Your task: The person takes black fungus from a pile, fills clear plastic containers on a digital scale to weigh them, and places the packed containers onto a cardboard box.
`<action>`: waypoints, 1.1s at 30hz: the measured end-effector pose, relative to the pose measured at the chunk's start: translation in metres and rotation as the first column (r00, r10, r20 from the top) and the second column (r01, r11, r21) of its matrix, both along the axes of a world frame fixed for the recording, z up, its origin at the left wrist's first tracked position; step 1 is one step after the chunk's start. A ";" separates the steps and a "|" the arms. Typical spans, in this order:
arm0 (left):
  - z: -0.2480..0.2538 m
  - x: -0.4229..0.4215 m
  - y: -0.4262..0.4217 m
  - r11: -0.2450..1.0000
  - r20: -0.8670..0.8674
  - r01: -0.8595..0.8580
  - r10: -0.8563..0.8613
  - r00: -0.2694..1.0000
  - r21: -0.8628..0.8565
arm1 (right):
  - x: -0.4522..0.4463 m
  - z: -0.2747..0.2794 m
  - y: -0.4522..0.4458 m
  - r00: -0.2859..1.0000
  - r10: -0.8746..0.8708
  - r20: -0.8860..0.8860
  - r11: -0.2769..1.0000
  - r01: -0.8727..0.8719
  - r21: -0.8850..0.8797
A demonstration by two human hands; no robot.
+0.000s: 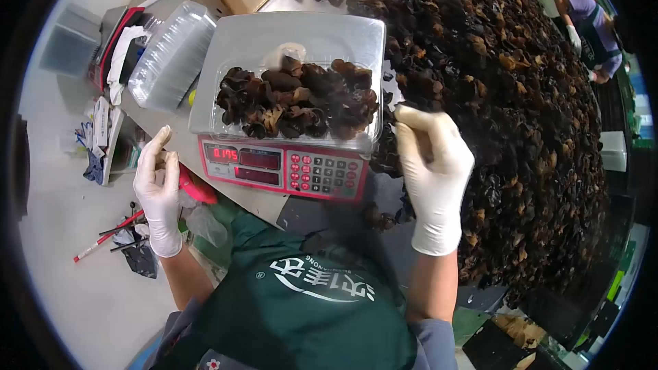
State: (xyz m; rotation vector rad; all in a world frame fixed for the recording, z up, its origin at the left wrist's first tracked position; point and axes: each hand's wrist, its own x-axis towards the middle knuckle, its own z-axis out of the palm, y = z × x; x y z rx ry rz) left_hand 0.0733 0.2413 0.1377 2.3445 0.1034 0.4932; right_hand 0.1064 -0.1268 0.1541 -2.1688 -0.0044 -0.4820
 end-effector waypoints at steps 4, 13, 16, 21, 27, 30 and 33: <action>0.000 0.000 -0.003 1.000 -0.022 0.002 -0.002 1.000 -0.008 | -0.039 -0.023 -0.029 0.969 -0.090 -0.229 0.991 0.110 0.075; 0.007 0.025 -0.018 0.994 0.100 0.107 -0.109 0.989 0.025 | -0.074 -0.044 -0.052 0.909 -0.144 -0.390 0.942 0.247 0.228; 0.012 0.019 -0.020 0.994 0.029 0.083 -0.085 0.996 0.065 | -0.065 -0.033 -0.057 0.921 -0.147 -0.360 0.945 0.239 0.225; -0.002 0.011 -0.010 0.998 -0.058 0.063 -0.063 0.996 0.002 | -0.036 -0.010 -0.095 0.946 -0.219 -0.239 0.886 0.295 0.356; -0.028 0.031 0.006 0.991 -0.086 0.131 -0.130 0.988 0.014 | -0.016 0.015 -0.129 0.860 -0.503 0.081 0.691 0.344 0.636; -0.011 0.037 -0.015 0.958 0.066 0.192 -0.210 0.976 0.215 | -0.023 0.003 -0.118 0.953 -0.301 -0.027 0.767 0.259 0.586; -0.015 0.042 -0.021 0.972 0.018 0.223 -0.225 0.974 0.072 | -0.032 -0.024 -0.094 0.982 -0.086 -0.168 0.800 0.168 0.576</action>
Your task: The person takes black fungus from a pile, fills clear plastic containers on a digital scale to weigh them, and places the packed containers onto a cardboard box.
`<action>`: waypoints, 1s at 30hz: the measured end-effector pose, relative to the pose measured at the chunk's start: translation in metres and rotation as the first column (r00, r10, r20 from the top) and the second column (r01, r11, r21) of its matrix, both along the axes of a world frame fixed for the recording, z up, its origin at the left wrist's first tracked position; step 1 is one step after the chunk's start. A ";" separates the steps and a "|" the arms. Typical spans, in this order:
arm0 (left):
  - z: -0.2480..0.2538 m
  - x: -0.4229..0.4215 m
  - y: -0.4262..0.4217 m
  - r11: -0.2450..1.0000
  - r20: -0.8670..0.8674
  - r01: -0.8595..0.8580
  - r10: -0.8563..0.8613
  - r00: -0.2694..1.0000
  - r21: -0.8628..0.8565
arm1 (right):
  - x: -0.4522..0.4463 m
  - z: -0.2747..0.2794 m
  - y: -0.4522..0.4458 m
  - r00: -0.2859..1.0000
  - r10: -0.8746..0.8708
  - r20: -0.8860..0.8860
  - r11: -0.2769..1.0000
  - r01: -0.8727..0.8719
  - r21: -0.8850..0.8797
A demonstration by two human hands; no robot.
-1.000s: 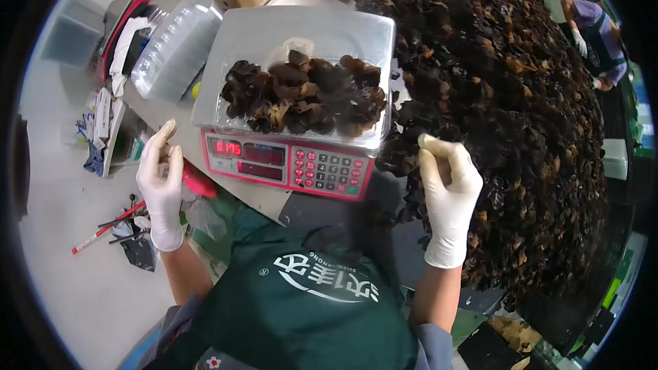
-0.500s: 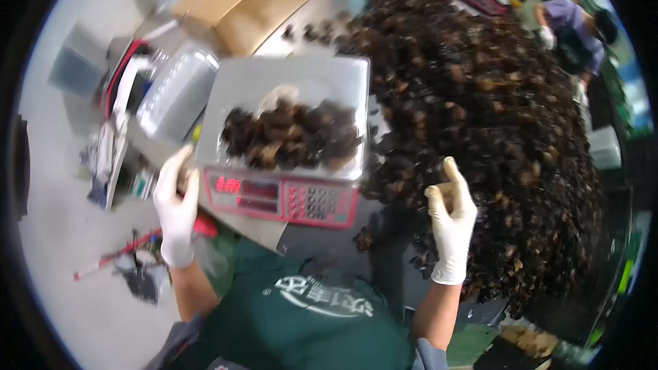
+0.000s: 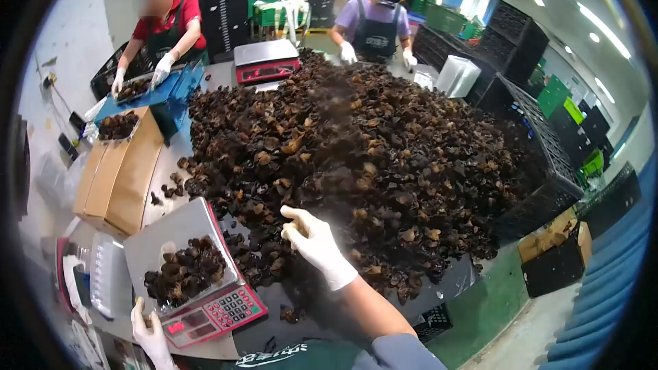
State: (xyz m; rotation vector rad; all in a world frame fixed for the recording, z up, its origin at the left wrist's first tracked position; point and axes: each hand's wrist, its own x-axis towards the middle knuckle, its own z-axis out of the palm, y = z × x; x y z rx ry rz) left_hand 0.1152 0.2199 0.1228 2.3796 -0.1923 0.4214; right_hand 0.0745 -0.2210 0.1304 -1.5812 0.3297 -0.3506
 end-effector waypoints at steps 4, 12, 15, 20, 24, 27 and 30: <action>0.000 -0.004 0.004 1.000 0.002 -0.026 0.026 1.000 0.006 | -0.011 0.001 0.014 0.999 0.033 -0.042 0.978 -0.040 -0.205; -0.001 -0.030 0.027 0.979 -0.239 -0.203 0.190 0.952 -0.030 | -0.084 -0.031 0.015 0.940 -0.034 -0.339 0.951 -0.074 -0.301; -0.006 -0.029 0.023 0.989 -0.184 -0.146 0.137 0.973 -0.037 | -0.105 -0.041 0.031 0.908 0.039 -0.417 0.938 -0.177 -0.297; 0.011 -0.020 -0.006 0.980 -0.228 -0.198 0.190 0.955 -0.011 | -0.115 -0.057 0.055 0.874 0.068 -0.482 0.638 -0.410 -0.652; 0.009 -0.020 -0.017 0.993 -0.056 -0.112 0.114 0.992 0.042 | -0.116 -0.081 0.062 0.947 0.125 -0.297 0.592 -0.312 -0.743; 0.004 -0.024 -0.012 0.992 0.005 -0.126 0.126 0.992 0.023 | -0.115 -0.085 0.056 0.941 0.139 -0.309 0.596 -0.329 -0.732; -0.002 -0.026 -0.010 0.993 0.040 -0.116 0.116 0.992 -0.014 | -0.111 -0.071 0.052 0.955 0.124 -0.269 0.688 -0.278 -0.670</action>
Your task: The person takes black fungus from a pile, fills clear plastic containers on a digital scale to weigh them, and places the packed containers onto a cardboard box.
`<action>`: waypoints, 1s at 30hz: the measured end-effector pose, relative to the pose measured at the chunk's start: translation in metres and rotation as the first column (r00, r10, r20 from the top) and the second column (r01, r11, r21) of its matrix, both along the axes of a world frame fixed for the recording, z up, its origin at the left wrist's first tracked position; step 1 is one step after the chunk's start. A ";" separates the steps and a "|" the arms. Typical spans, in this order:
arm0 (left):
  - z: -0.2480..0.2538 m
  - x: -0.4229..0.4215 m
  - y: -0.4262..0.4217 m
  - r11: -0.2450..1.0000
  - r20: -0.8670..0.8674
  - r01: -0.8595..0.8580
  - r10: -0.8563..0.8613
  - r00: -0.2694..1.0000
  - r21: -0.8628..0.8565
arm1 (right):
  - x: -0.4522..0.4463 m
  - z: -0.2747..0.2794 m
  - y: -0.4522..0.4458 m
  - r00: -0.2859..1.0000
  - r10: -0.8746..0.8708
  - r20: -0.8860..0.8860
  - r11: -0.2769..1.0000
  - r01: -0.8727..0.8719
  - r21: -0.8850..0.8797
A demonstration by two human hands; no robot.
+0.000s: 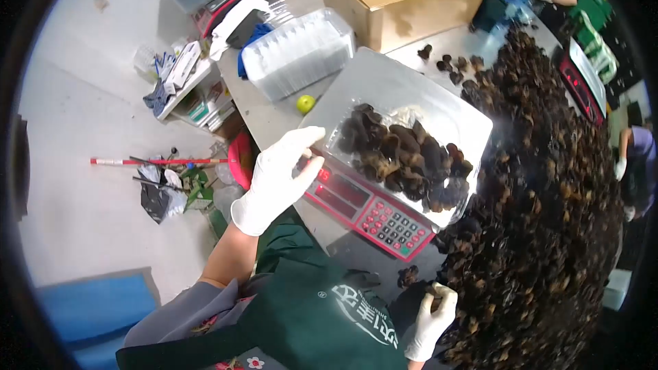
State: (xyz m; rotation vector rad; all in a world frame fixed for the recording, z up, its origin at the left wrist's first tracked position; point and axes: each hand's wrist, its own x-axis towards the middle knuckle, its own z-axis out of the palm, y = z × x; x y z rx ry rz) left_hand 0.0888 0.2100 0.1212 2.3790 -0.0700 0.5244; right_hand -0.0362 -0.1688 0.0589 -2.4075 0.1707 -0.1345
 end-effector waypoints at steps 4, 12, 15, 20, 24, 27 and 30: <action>-0.008 -0.001 0.007 0.999 0.023 -0.003 0.002 1.000 0.044 | -0.002 0.004 -0.015 0.930 -0.181 -0.320 0.789 0.332 0.517; -0.005 -0.005 0.017 1.000 0.028 -0.016 0.016 0.999 -0.006 | 0.006 0.015 0.003 0.990 -0.139 -0.020 0.947 0.138 0.289; -0.001 -0.007 0.017 0.999 0.007 -0.018 0.019 1.000 -0.050 | 0.032 0.046 0.017 0.995 -0.089 0.053 0.965 0.073 0.253; -0.007 -0.012 0.024 0.993 0.006 0.023 -0.022 1.000 -0.114 | 0.078 0.094 0.046 0.994 -0.072 0.084 0.896 0.027 0.444; 0.007 -0.019 0.030 0.997 0.007 -0.045 0.045 0.999 -0.070 | 0.094 0.112 0.074 0.983 -0.061 0.176 0.877 -0.032 0.479; 0.003 -0.026 0.045 0.992 0.015 -0.089 0.091 0.996 -0.089 | 0.093 0.102 0.073 0.980 0.022 0.198 0.880 -0.113 0.461; -0.004 -0.028 0.054 0.989 0.018 -0.112 0.114 0.993 -0.098 | 0.092 0.093 0.069 0.960 0.099 0.263 0.929 -0.184 0.322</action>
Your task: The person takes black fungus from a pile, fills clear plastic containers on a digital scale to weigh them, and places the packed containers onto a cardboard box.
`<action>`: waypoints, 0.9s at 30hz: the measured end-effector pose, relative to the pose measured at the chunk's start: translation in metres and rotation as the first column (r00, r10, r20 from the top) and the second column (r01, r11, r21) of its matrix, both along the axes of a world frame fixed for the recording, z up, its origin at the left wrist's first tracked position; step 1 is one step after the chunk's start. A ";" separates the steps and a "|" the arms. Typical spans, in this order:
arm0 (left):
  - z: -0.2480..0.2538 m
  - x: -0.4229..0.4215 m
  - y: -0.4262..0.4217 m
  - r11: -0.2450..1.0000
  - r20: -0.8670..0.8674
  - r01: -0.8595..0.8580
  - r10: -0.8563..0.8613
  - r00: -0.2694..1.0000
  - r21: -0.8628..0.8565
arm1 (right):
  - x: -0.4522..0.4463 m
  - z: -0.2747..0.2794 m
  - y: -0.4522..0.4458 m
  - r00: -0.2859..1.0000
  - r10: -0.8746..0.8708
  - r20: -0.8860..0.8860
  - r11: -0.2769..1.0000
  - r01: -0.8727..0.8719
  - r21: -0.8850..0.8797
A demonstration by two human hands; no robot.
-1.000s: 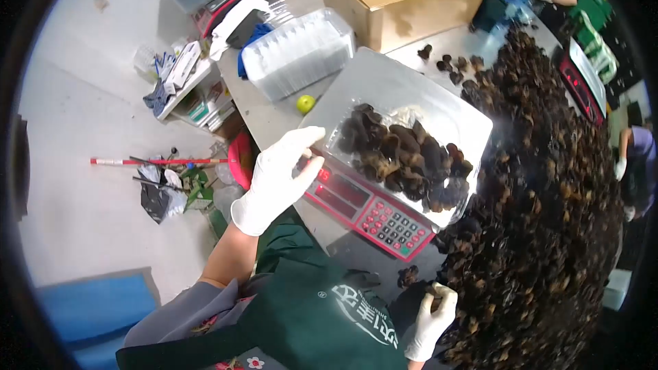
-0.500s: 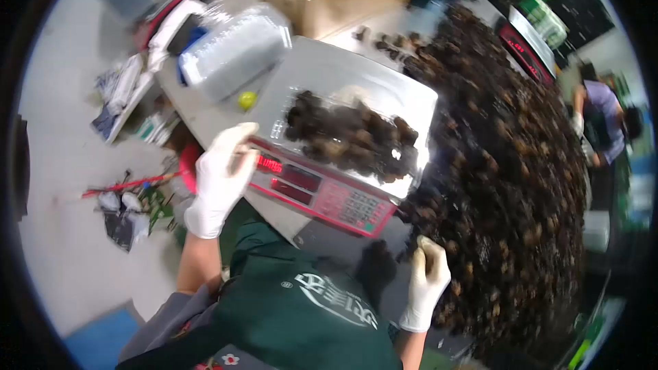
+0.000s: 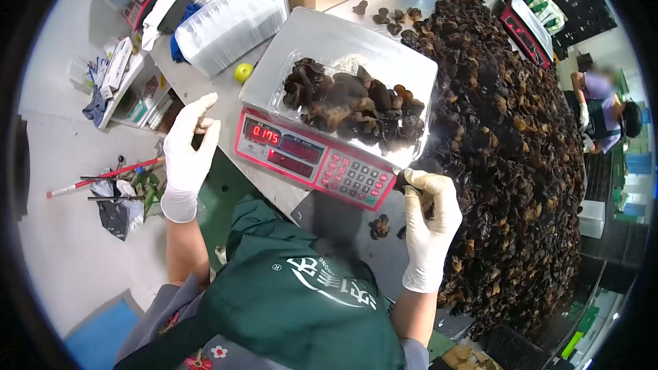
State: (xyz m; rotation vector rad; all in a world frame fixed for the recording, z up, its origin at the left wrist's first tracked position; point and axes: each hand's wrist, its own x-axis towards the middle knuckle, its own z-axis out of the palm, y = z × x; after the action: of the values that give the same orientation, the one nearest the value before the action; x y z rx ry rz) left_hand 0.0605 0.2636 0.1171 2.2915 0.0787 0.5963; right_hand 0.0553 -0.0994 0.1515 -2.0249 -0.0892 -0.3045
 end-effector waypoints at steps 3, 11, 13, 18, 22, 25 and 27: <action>-0.002 -0.001 0.001 1.000 -0.034 0.000 0.000 0.999 0.009 | 0.003 0.005 0.004 0.994 -0.010 0.109 0.998 0.017 -0.064; 0.000 0.021 -0.021 0.995 -0.031 0.090 -0.091 0.995 -0.038 | 0.045 0.028 0.019 0.973 0.088 0.211 0.972 -0.038 -0.233; 0.001 0.024 -0.025 0.993 -0.035 0.104 -0.106 0.994 -0.058 | 0.062 0.032 0.033 0.971 0.115 0.211 0.978 -0.073 -0.197; 0.001 0.032 -0.030 0.992 -0.028 0.124 -0.125 0.992 -0.034 | 0.099 0.025 0.042 0.985 0.143 0.100 0.953 -0.110 -0.282; 0.004 0.037 -0.029 0.986 -0.056 0.144 -0.148 0.987 -0.081 | 0.106 0.027 -0.004 0.992 -0.020 0.128 0.975 0.048 -0.218; 0.003 0.045 -0.030 0.982 -0.141 0.103 -0.125 0.982 -0.157 | 0.093 0.019 -0.037 0.965 -0.149 -0.217 0.986 0.162 0.045; 0.000 0.053 -0.031 0.975 -0.205 0.085 -0.128 0.970 -0.206 | 0.083 0.016 -0.046 0.910 -0.087 -0.405 0.984 0.142 0.110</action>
State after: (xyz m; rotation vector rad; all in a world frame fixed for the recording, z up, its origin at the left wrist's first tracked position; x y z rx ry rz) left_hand 0.1134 0.2328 0.1167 2.1450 0.1124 0.2678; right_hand 0.1380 -0.1459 0.1674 -1.9191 0.3009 0.0359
